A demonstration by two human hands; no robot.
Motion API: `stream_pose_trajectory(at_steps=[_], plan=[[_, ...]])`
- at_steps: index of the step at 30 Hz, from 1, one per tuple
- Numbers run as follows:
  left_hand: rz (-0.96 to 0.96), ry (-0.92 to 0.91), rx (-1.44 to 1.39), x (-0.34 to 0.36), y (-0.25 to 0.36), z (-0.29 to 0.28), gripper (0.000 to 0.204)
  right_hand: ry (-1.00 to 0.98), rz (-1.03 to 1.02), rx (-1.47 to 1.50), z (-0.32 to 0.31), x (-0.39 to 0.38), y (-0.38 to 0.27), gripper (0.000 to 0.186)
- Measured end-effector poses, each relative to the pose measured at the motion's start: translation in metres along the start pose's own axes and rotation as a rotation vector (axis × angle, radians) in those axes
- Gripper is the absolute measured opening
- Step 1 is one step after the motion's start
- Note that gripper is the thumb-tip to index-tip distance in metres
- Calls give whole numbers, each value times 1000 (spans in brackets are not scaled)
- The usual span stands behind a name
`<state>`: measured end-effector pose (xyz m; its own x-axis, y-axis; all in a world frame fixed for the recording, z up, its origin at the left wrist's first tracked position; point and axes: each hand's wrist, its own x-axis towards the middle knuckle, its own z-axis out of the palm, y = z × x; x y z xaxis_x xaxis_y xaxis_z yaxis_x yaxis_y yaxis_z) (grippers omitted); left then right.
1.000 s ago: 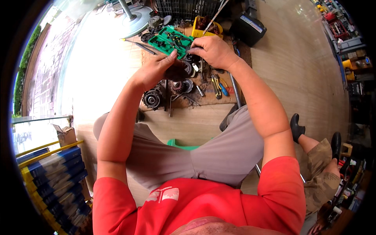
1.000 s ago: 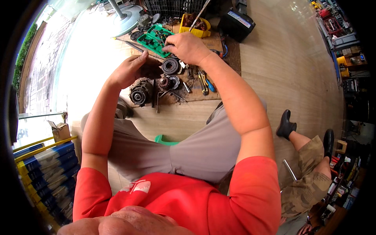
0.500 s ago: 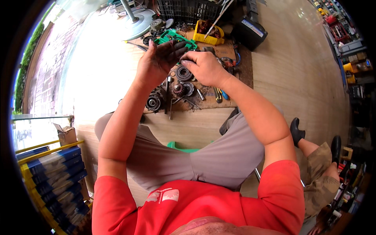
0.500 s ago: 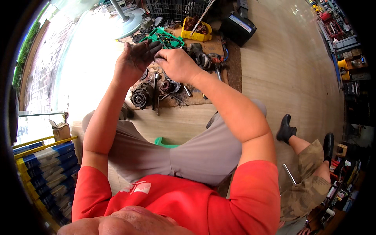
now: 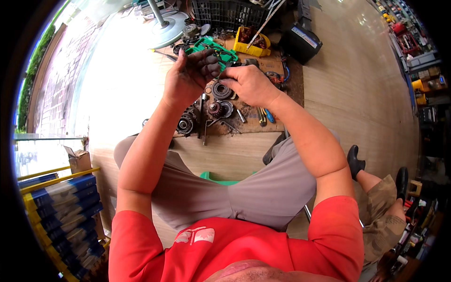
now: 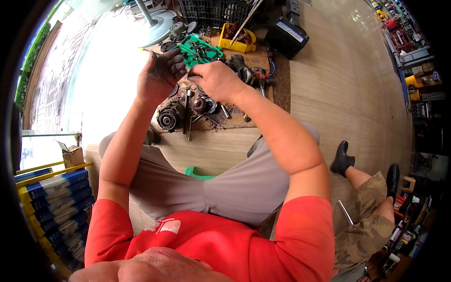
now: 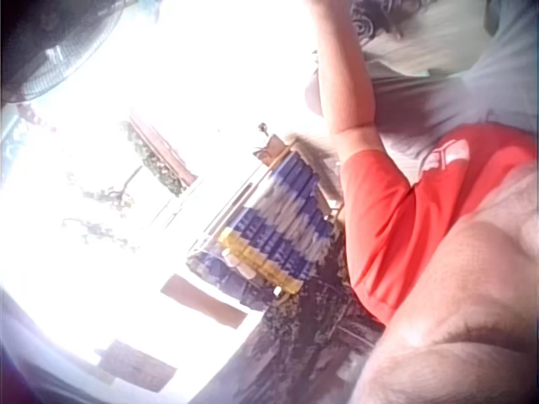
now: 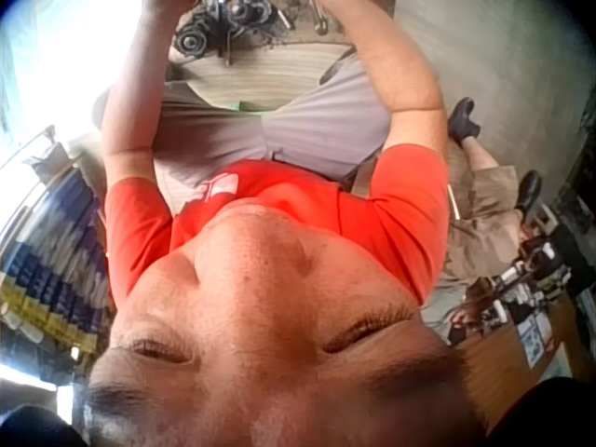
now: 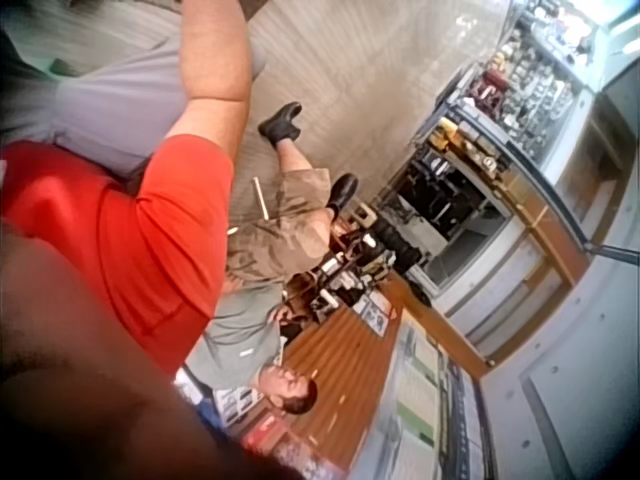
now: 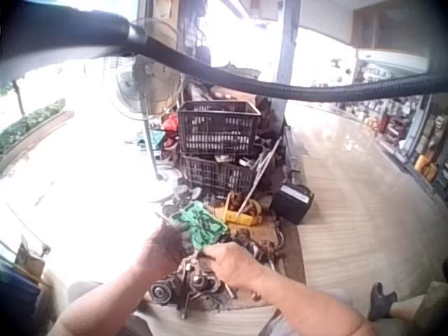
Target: The person disassembles a mechanical assembly by hand and with pliers while sitting on the floor. They handle gears, a stator, and a circuit board, removing small pins and components from the assembly.
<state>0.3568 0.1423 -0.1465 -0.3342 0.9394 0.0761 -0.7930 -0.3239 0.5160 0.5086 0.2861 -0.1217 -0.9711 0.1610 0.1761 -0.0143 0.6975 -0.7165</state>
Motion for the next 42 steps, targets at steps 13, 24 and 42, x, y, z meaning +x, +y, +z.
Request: stream_pose_trajectory(at_steps=[13,24,42], plan=[[-351,112,827,-4,-11,7,21,64,-310,-677,-15,0,28,3],[-339,74,1348,-7,-14,19,24,-8,-317,-695,-9,0,24,3],[-86,184,1471,-7,-24,18,17,37,-229,-299,-19,-1,16,15]])
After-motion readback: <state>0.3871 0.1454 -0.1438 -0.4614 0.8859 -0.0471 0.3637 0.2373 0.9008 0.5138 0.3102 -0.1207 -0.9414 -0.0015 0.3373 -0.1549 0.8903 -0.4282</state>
